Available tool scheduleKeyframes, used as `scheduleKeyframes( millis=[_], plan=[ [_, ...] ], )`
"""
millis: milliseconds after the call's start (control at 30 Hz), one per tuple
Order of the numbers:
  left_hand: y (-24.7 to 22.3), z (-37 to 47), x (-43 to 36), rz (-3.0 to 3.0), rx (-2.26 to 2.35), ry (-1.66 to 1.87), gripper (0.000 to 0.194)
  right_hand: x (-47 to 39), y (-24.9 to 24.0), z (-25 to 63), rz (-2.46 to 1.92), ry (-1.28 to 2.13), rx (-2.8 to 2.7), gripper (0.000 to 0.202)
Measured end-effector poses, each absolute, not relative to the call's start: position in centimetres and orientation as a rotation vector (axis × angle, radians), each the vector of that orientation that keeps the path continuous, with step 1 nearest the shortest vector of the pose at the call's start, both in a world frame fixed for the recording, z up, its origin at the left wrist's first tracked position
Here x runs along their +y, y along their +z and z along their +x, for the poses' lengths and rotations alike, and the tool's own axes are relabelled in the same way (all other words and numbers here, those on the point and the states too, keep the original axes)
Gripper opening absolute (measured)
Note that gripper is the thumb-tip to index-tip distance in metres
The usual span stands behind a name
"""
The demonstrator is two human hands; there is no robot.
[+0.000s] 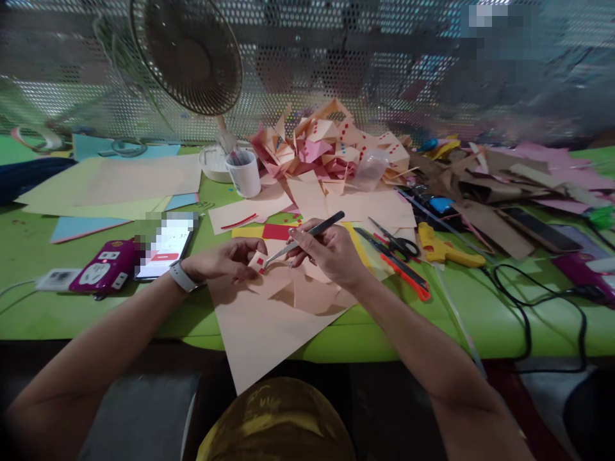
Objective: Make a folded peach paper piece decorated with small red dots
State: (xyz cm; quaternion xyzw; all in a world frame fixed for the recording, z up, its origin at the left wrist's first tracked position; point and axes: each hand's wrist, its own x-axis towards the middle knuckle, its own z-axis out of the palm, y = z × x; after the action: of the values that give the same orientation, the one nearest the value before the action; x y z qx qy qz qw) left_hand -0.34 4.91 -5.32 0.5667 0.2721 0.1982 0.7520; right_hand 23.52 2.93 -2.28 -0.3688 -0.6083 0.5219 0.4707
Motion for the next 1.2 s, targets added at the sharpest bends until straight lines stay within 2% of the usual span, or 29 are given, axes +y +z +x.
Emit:
scheduleKeyframes(
  millis=[667, 1200],
  plan=[
    [-5.14, 0.10, 4.54, 1.310, 0.690, 0.458, 0.026, 2.69, -1.96, 23.12, -0.917, 1.287, -1.505, 0.037],
    [-4.87, 0.37, 4.29, 1.280, 0.707, 0.419, 0.035, 2.69, -2.23, 23.13, -0.906, 1.333, -1.451, 0.037]
  ],
)
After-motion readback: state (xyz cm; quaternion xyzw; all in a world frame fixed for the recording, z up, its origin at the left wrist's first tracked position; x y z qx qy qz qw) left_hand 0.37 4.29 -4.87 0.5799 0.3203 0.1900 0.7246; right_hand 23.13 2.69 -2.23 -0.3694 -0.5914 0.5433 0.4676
